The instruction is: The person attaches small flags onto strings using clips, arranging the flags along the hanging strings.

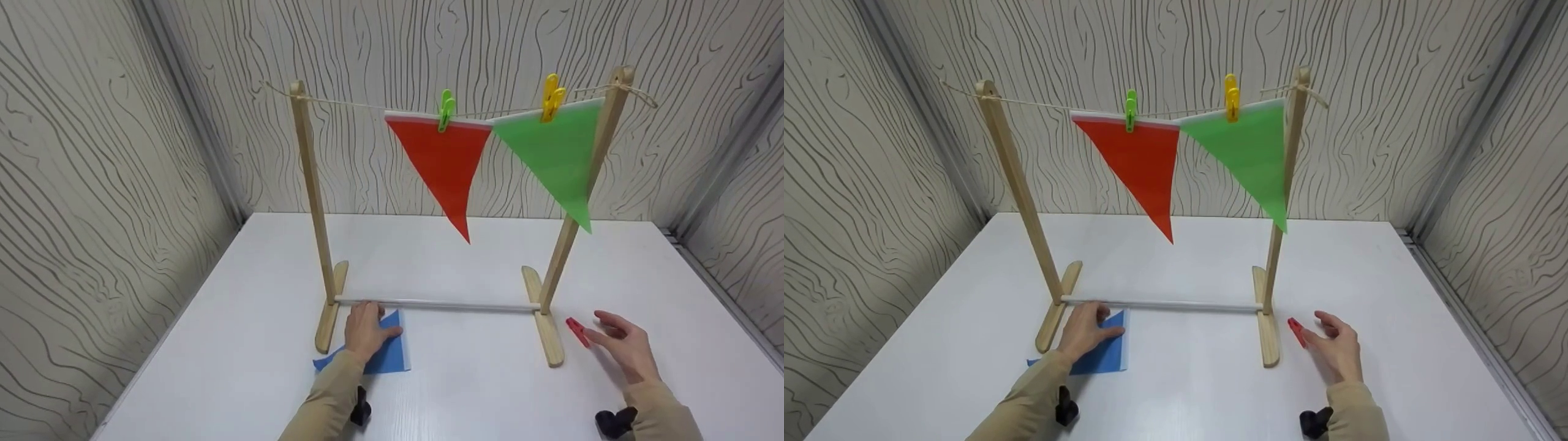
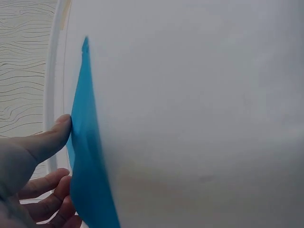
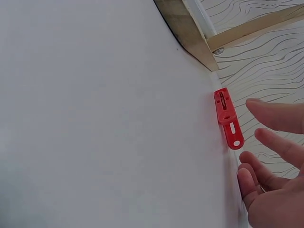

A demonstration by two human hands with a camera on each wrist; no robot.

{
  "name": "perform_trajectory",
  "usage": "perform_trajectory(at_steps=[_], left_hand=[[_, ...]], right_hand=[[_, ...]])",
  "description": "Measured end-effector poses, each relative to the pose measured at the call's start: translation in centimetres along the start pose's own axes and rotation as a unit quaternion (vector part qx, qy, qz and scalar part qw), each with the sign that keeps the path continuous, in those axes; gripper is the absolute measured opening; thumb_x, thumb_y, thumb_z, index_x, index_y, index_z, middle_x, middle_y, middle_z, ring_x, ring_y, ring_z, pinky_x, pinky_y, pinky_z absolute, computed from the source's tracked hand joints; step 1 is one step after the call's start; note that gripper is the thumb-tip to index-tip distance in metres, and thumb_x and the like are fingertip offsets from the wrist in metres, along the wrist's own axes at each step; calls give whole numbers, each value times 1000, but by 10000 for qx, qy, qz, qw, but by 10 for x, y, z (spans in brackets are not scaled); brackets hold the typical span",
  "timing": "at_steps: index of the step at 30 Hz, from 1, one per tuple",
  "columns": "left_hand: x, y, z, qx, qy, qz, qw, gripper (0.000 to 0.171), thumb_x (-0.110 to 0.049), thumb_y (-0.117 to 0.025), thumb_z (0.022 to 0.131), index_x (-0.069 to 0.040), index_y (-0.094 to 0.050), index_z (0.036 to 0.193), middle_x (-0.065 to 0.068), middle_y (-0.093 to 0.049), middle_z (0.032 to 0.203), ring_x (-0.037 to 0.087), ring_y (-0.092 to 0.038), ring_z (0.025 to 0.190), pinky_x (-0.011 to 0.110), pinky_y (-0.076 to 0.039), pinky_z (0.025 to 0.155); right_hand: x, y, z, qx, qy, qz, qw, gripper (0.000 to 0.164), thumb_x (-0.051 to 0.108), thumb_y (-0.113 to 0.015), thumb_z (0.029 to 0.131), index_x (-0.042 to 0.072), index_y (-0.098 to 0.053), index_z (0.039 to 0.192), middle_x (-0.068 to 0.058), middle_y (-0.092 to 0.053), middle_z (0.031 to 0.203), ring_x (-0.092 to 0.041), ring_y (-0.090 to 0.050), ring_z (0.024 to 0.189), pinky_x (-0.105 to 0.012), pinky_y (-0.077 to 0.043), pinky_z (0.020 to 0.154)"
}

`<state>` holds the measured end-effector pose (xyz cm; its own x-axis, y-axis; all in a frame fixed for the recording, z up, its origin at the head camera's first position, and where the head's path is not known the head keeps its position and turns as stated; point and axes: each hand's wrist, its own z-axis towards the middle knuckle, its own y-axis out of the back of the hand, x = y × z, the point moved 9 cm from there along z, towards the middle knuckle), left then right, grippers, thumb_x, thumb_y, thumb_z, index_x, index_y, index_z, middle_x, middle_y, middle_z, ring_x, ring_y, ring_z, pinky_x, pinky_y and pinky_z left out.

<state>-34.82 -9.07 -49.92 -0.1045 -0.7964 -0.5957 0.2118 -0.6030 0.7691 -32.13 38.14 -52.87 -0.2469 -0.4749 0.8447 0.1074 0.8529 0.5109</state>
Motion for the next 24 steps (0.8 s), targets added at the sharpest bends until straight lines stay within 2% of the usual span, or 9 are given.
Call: perform_trajectory(at_steps=[5,15,24], left_hand=[[0,-1,1,87,40,-93,9999,40,-21,-92,70,1,-68,93,12,-68,90,25,-61,83,43,-53,77],[0,-1,3,81,124,-183,9997,35,-18,-93,69,-2,-67,87,9,-67,84,21,-60,75,38,-52,69],[0,-2,3,260,174,-280,9991,31,-17,-91,72,-2,-69,87,10,-66,85,23,-61,78,41,-52,73]], right_hand=[[-1,2,1,53,74,-121,9999,72,27,-71,95,-6,-38,150,-28,-45,144,2,-44,98,-10,-40,78],[7,5,1,218,693,-978,9926,65,24,-71,94,-13,-45,140,-34,-54,130,8,-44,85,-11,-43,75],[7,5,4,324,560,-1122,9916,69,31,-76,90,-13,-50,136,-31,-58,126,-4,-49,89,-15,-42,72]])
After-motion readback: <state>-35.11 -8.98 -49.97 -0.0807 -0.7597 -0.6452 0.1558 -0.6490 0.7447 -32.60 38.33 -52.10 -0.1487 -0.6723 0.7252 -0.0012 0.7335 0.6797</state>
